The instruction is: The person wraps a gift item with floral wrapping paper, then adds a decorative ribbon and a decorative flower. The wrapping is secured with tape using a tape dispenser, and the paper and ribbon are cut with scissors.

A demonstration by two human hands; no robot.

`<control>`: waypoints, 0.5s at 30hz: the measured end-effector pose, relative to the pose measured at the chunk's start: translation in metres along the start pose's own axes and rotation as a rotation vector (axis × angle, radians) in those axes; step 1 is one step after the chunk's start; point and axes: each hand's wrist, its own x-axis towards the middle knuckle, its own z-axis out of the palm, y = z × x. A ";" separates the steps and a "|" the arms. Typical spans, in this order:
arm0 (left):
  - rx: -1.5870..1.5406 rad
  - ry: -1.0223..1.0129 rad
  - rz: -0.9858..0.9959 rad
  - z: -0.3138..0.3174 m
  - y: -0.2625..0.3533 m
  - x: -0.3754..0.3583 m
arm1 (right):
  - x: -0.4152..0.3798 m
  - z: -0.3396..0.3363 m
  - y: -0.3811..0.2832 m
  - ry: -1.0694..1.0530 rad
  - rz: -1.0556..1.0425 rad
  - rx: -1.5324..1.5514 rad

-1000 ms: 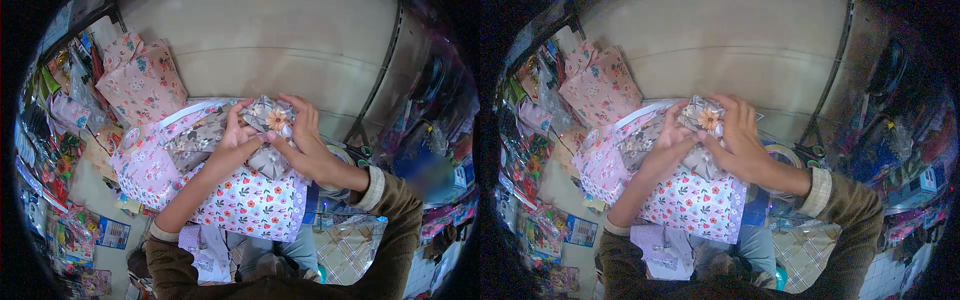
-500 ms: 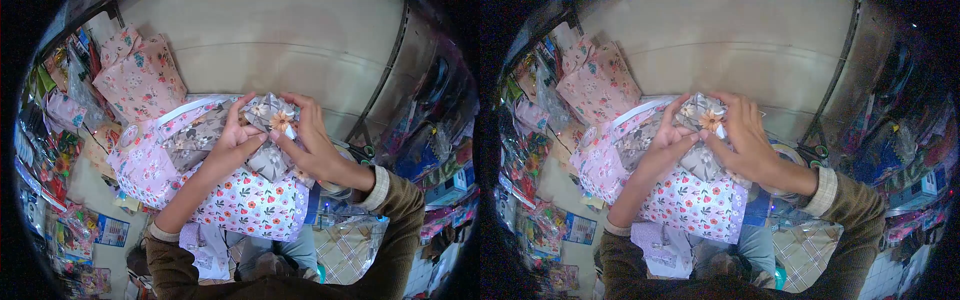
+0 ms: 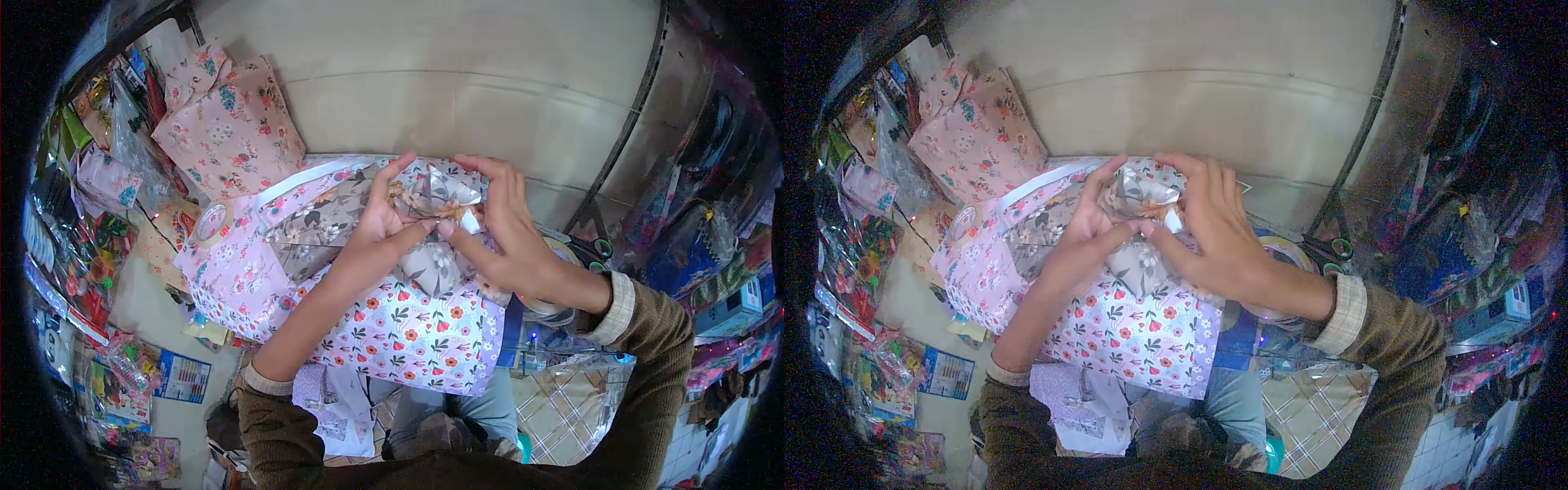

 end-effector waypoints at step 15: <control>0.047 -0.022 0.009 0.004 0.009 -0.001 | 0.002 0.000 0.004 -0.048 0.083 0.116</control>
